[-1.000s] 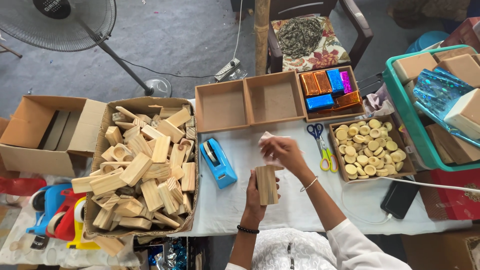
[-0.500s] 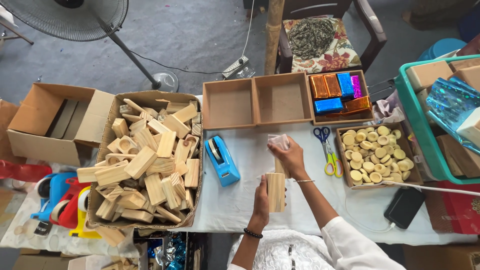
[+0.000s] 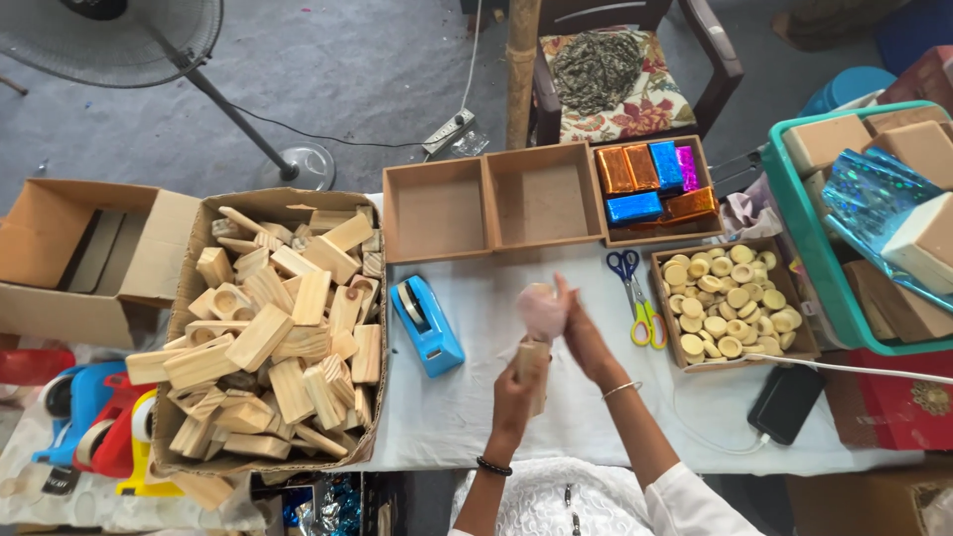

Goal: Sorting and preparing wooden blocks for packaging by wiping them with a cloth and organizing them.

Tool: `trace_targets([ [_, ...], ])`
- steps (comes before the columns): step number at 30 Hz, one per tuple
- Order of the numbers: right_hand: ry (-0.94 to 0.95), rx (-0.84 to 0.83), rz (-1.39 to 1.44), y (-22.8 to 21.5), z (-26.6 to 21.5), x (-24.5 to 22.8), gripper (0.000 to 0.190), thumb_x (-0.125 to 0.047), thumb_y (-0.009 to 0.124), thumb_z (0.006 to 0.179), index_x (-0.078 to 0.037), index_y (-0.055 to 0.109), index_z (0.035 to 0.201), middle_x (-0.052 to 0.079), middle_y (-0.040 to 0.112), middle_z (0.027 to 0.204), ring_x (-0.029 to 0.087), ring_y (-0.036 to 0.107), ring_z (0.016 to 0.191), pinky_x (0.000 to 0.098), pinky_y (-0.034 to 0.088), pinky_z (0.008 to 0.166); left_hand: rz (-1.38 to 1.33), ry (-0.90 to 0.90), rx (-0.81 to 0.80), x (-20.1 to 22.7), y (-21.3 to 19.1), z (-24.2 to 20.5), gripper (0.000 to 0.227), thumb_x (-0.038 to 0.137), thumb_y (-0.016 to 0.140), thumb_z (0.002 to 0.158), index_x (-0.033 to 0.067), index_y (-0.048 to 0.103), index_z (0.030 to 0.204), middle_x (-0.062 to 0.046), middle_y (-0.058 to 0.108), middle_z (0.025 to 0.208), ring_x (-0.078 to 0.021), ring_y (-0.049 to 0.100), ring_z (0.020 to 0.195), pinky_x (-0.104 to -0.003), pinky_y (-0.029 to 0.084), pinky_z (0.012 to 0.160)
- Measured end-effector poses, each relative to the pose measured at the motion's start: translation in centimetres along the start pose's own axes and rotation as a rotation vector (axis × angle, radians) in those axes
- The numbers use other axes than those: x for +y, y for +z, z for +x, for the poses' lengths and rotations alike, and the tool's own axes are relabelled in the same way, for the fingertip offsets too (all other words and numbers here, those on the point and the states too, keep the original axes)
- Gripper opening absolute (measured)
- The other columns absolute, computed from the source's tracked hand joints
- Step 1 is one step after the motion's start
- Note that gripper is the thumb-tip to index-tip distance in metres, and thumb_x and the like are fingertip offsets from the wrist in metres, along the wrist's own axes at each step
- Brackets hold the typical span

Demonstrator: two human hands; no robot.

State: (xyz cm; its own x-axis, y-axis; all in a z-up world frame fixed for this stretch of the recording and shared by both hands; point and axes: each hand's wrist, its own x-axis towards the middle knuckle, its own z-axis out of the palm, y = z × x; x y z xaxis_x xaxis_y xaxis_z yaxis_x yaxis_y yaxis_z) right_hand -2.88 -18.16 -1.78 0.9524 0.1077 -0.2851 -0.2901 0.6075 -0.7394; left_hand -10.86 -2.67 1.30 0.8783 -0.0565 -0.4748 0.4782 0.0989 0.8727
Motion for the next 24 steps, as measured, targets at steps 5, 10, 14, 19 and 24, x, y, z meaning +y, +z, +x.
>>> trace_targets([
  [5,-0.093,-0.068,-0.483,2.1,-1.6,-1.1,0.090,-0.022,0.066,0.093,-0.026,0.010,0.163,0.012,0.023,0.167,0.024,0.055,0.135,0.0370,0.055,0.103,0.725,0.537,0.095,-0.5,0.4,-0.2,0.043,0.012,0.079,0.079,0.0001,0.068,0.119,-0.017,0.071,0.104,-0.0326,0.064,0.093,-0.043,0.054,0.081],
  [10,-0.082,0.179,-0.564,5.2,-2.7,-2.0,0.133,-0.005,0.081,0.074,-0.033,-0.019,0.157,0.015,0.029,0.157,0.030,0.066,0.115,0.0390,0.065,0.084,1.061,0.710,0.089,0.8,0.9,-1.7,0.065,0.003,0.081,0.065,0.0025,0.064,0.128,-0.013,0.066,0.118,-0.0334,0.059,0.103,-0.043,0.051,0.088],
  [14,-0.126,0.445,-0.641,4.7,-2.3,-1.9,0.119,-0.007,0.084,0.070,-0.025,0.004,0.157,0.016,0.062,0.125,0.025,0.074,0.089,0.0360,0.065,0.073,1.176,0.756,0.135,0.2,1.4,-2.1,0.076,-0.001,0.078,0.067,0.0076,0.059,0.140,-0.007,0.065,0.120,-0.0287,0.058,0.103,-0.041,0.049,0.083],
  [19,-0.108,0.656,-0.682,-0.7,-0.1,0.5,0.058,-0.015,0.085,0.075,-0.010,0.061,0.127,0.005,0.076,0.086,0.015,0.074,0.076,0.0304,0.060,0.069,1.263,0.863,0.158,-1.2,1.7,-1.8,0.074,-0.003,0.072,0.077,0.0170,0.057,0.146,-0.003,0.065,0.122,-0.0252,0.057,0.104,-0.039,0.048,0.082],
  [24,-0.247,0.822,-0.995,-7.5,1.2,1.9,0.037,-0.031,0.074,0.100,0.003,0.076,0.084,0.016,0.066,0.069,0.021,0.059,0.061,0.0336,0.047,0.059,1.299,0.831,0.100,-1.7,1.7,-1.3,0.081,-0.007,0.068,0.074,0.0113,0.051,0.151,-0.003,0.066,0.123,-0.0263,0.057,0.105,-0.040,0.046,0.081],
])
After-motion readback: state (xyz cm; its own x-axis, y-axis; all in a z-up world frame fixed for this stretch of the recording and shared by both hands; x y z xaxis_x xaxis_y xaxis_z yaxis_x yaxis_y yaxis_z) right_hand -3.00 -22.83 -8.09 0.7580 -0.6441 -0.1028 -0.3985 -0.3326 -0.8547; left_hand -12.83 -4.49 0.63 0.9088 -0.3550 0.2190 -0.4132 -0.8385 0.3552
